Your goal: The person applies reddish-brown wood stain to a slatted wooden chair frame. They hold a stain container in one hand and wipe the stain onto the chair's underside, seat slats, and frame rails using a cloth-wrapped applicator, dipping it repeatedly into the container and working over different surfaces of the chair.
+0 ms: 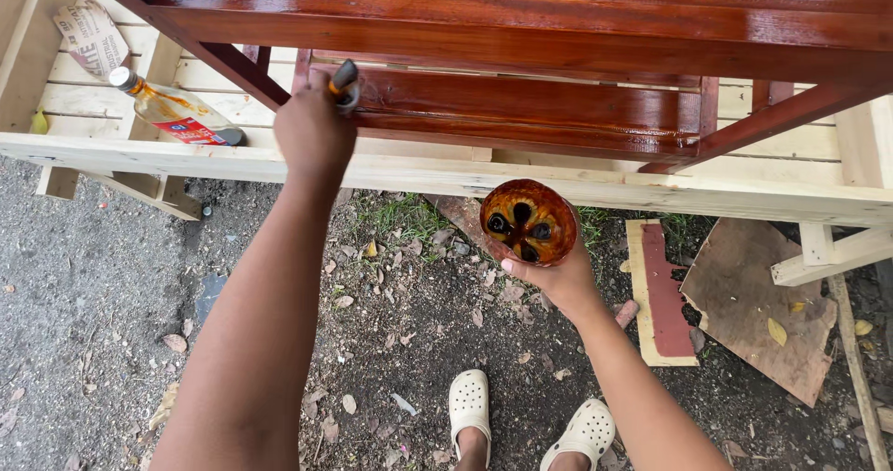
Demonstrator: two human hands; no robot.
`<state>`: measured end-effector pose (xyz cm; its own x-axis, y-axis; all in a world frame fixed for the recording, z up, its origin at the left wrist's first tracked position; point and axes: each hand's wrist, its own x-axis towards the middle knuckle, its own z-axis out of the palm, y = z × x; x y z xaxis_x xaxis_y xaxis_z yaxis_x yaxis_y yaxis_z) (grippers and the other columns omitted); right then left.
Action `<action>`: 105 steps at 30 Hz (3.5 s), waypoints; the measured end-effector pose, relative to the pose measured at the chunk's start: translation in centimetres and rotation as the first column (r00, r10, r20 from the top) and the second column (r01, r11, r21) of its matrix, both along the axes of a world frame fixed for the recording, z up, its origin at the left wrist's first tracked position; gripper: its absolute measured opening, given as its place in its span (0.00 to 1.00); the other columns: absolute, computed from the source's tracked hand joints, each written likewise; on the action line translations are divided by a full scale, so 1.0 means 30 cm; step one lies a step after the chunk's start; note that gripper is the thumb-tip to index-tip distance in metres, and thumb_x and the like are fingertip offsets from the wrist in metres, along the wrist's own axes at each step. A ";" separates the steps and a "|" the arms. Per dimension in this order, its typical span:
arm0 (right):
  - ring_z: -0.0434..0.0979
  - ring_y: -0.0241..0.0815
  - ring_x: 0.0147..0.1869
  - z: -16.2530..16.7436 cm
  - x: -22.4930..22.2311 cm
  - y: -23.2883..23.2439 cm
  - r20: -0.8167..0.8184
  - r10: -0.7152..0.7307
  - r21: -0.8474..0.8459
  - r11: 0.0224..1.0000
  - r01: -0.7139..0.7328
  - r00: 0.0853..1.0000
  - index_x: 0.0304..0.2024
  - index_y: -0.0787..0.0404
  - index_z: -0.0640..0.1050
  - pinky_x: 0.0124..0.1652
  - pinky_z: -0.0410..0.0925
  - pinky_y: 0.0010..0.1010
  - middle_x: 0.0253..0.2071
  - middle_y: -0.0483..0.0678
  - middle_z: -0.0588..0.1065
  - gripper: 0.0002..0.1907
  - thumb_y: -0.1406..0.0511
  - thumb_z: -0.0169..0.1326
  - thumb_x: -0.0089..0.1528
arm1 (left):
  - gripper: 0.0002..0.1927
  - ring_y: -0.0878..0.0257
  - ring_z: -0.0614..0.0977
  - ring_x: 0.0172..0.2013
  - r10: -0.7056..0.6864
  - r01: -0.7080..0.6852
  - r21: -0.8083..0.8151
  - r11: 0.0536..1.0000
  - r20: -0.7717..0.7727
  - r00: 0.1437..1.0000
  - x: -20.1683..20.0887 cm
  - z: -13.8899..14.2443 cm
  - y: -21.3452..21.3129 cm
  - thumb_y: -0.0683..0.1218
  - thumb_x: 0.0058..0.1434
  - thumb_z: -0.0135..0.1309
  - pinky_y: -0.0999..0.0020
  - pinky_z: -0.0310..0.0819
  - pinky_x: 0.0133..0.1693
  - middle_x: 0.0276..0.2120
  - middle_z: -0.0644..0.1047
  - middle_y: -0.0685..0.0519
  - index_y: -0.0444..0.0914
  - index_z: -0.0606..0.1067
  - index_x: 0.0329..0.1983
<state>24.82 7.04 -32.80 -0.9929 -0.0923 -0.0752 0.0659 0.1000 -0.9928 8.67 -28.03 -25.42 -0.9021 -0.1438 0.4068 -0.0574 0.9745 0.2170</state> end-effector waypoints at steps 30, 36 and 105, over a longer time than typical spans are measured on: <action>0.78 0.52 0.56 0.118 0.177 0.594 0.260 -0.136 0.092 0.989 0.116 0.956 0.68 0.62 0.65 0.46 0.69 0.53 0.59 0.53 0.76 0.49 0.68 0.74 0.47 | 0.12 0.50 0.85 0.28 0.046 0.065 0.694 0.717 -0.140 0.989 0.135 -0.022 1.052 0.46 0.51 0.65 0.57 0.78 0.35 0.25 0.81 0.47 0.42 0.80 0.40; 0.79 0.44 0.51 0.198 0.215 0.734 0.149 -0.109 0.026 0.994 0.106 0.983 0.66 0.62 0.62 0.35 0.73 0.32 0.56 0.52 0.75 0.48 0.71 0.71 0.46 | 0.13 0.52 0.86 0.32 0.011 0.115 0.826 0.552 -0.145 0.989 0.201 -0.005 1.406 0.49 0.52 0.67 0.60 0.78 0.37 0.30 0.83 0.47 0.39 0.80 0.37; 0.74 0.37 0.39 0.123 0.147 0.622 0.215 -0.258 -0.086 0.956 0.281 0.942 0.55 0.64 0.75 0.31 0.66 0.28 0.46 0.50 0.79 0.31 0.73 0.70 0.50 | 0.13 0.44 0.83 0.28 0.066 0.109 0.469 0.876 -0.342 0.937 -0.054 -0.073 0.963 0.50 0.53 0.67 0.52 0.77 0.32 0.27 0.81 0.46 0.39 0.76 0.28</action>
<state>29.23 25.70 -29.12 -0.9476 0.1570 -0.2783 0.2719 -0.0614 -0.9604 7.04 0.86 -27.61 -0.7265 -0.3800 0.5725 0.1247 0.7464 0.6537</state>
